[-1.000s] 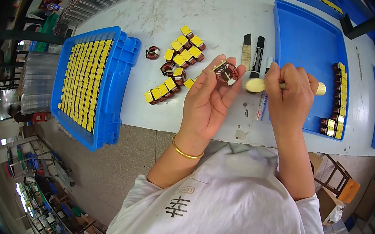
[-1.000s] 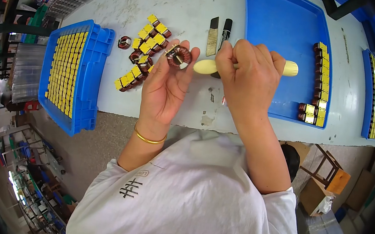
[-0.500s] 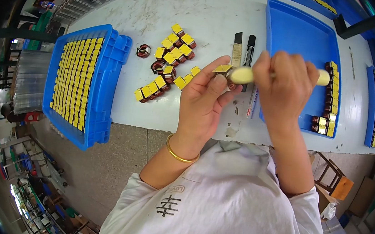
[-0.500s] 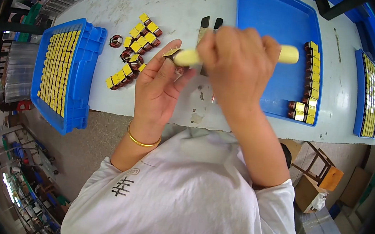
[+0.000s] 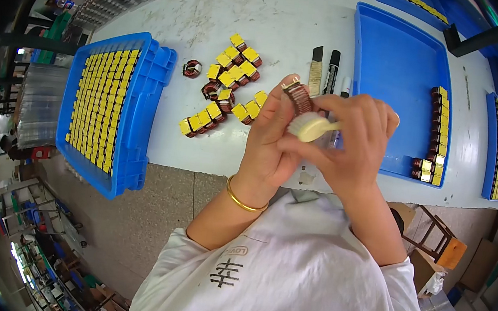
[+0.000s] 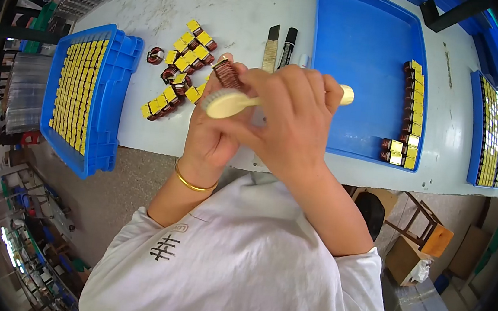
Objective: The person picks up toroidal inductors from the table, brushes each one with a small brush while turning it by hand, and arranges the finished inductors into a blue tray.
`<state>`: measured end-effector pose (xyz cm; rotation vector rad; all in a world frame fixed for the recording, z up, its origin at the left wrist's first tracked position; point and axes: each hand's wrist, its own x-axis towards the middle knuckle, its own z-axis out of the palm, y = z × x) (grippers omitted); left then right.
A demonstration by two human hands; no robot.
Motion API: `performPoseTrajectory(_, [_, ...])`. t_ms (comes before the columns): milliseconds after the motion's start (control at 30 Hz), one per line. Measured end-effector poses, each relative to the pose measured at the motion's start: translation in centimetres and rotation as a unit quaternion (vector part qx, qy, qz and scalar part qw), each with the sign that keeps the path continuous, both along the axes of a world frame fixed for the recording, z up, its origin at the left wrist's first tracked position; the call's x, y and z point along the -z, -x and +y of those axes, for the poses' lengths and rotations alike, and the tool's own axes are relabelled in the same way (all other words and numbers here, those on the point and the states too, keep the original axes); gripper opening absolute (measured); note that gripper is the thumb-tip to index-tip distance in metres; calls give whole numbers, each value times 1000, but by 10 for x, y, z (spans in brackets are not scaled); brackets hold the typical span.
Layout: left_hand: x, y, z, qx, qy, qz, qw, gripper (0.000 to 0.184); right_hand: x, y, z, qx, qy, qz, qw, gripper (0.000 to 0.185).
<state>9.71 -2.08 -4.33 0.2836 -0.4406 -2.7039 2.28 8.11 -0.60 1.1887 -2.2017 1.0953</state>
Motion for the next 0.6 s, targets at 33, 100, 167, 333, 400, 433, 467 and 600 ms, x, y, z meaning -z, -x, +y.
performPoseTrajectory(33, [-2, -1, -2, 14, -25, 24, 999, 42, 5, 1, 0, 8, -20, 22, 1000, 32])
performPoseTrajectory(100, [-10, -3, -7, 42, -23, 34, 998, 47, 9, 1, -1, 18, -36, 65, 997, 35])
performPoseTrajectory(167, [-14, -4, -9, 47, 4, 34, 998, 51, 10, 0, -2, 20, -29, 103, 994, 36])
performPoseTrajectory(333, [-10, -3, -16, 14, 73, 34, 997, 54, -8, 0, 2, -45, 15, 33, 998, 14])
performPoseTrajectory(400, [-8, -3, -18, 8, 85, 41, 995, 54, -7, 4, 5, -25, 21, 16, 999, 12])
performPoseTrajectory(433, [-8, -2, -18, 5, 92, 46, 995, 54, -5, 7, 6, 13, 4, 20, 1000, 16])
performPoseTrajectory(467, [-7, -1, -16, 2, 99, 50, 994, 54, -4, 10, 6, 52, -12, 25, 998, 20])
performPoseTrajectory(600, [-7, -3, -10, 14, 99, 75, 992, 53, -9, 8, -12, 76, 1, 81, 994, 27])
